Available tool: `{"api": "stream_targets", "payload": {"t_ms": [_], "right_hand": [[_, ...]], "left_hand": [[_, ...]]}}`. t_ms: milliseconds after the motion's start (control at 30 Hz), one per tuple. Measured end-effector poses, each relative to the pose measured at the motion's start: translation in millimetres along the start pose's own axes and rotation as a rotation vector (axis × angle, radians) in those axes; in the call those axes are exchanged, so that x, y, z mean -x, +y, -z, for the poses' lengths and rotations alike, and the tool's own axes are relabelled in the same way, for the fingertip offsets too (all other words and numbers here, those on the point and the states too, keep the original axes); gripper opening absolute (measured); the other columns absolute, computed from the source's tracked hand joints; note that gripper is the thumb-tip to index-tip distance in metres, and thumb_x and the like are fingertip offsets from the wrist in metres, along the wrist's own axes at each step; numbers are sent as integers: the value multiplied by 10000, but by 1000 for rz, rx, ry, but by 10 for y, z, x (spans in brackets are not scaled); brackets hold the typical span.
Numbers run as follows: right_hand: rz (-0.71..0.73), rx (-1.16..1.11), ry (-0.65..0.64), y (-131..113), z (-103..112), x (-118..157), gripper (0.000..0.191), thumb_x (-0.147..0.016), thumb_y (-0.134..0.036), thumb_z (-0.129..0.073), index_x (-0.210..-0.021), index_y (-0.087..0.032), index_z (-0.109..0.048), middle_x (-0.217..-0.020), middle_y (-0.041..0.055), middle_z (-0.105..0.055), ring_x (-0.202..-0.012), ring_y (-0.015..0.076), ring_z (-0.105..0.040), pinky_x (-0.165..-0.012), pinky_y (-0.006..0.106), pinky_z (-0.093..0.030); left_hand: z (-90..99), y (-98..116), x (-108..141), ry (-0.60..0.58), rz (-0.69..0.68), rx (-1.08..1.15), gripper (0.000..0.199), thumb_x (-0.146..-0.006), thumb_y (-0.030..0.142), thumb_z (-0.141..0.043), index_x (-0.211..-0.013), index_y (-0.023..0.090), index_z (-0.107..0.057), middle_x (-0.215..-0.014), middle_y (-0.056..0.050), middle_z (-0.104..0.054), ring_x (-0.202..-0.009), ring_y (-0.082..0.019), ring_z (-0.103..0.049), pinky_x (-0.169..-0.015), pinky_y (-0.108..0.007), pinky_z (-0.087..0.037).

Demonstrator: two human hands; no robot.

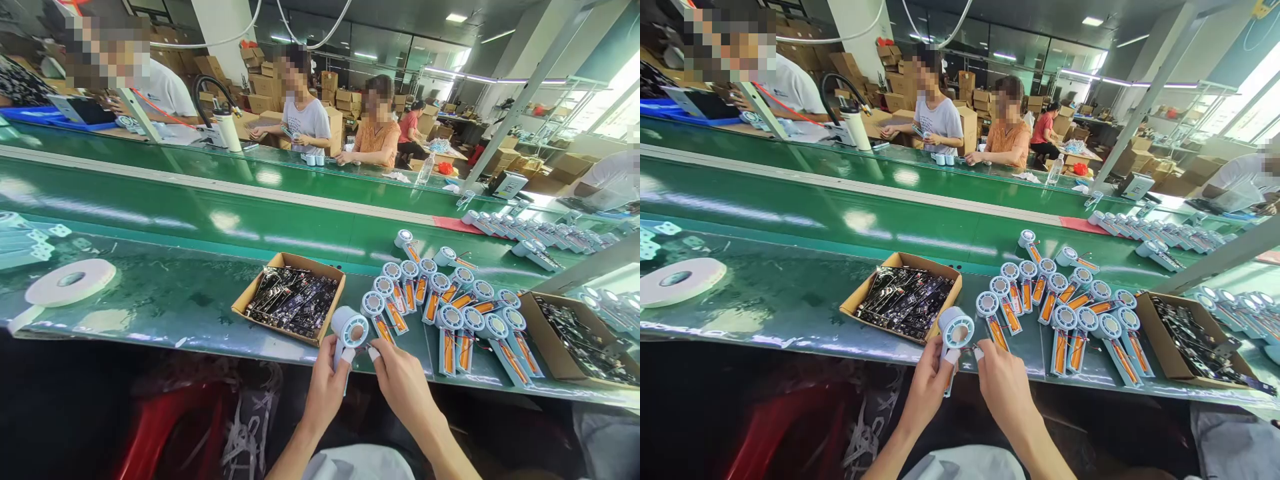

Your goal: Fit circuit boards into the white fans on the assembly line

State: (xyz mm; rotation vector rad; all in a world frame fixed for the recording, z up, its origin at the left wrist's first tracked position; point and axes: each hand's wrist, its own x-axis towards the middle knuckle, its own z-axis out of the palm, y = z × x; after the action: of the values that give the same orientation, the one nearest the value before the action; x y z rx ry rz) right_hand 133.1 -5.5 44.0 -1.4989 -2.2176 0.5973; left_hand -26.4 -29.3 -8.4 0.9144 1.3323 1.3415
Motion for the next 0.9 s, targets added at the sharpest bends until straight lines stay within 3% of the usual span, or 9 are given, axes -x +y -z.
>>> {"api": "stream_targets", "payload": {"t_ms": [100,200,267,367,467,600,767,900], "right_hand": [[126,53,-228,-66,121,-2,175,-941,-184,-500,-826,-222,-626,-676,31,-664,-582,177,-601,-541,259,-303],[266,-146,-401,-126,202,-41,86,-889,-293,-651,-835,-225,-660,-673,3,-674,-571,154,-585,-536,239,-311],[246,-356,-477,-133,177,-70,159,-910,-325,-626,-803,-212,-660,-647,-7,-672,-534,132,-568,-529,220,-351],[99,-670,-551,-97,35,-69,408,-986,-460,-507,-697,-192,-613,-541,-17,-613,-444,107,-516,-481,202,-380],[-25,-809,-454,-50,-141,-20,579,-990,-620,-416,-614,-195,-530,-454,-31,-525,-397,87,-442,-471,203,-366],[-165,-916,-261,-37,-295,20,667,-935,-755,-370,-551,-215,-443,-388,-44,-427,-360,74,-339,-432,214,-298],[-240,-972,-193,-70,-318,19,672,-901,-786,-400,-535,-222,-409,-391,-45,-409,-338,65,-310,-384,216,-232],[-242,-981,-147,-85,-268,126,497,-905,-687,-535,-777,-208,-495,-498,-77,-426,-408,78,-338,-403,202,-245]], "left_hand": [[5,64,-2,-21,26,-9,356,-858,432,-635,-1131,208,-586,-957,-43,-690,-845,-202,-639,-755,-284,-493],[-9,143,9,-62,88,40,330,-842,446,-641,-1070,213,-593,-806,4,-644,-693,-166,-594,-663,-264,-476],[-25,185,26,-98,131,96,294,-826,445,-648,-1002,214,-598,-763,19,-621,-665,-155,-571,-642,-255,-470],[-43,210,57,-115,200,182,226,-818,417,-641,-911,214,-606,-752,25,-615,-680,-148,-568,-643,-244,-469],[-45,207,90,-124,241,315,248,-833,436,-626,-925,206,-626,-779,10,-640,-730,-160,-602,-685,-254,-485],[-40,224,129,-220,265,464,352,-823,461,-659,-1059,202,-631,-927,-38,-706,-875,-224,-674,-803,-328,-529],[-65,231,140,-204,167,240,453,-778,440,-737,-1155,217,-622,-1126,-73,-713,-1108,-268,-645,-975,-352,-497],[-99,165,133,-116,115,115,364,-829,458,-663,-1105,223,-620,-1105,-70,-712,-1046,-247,-651,-940,-337,-499]]}}
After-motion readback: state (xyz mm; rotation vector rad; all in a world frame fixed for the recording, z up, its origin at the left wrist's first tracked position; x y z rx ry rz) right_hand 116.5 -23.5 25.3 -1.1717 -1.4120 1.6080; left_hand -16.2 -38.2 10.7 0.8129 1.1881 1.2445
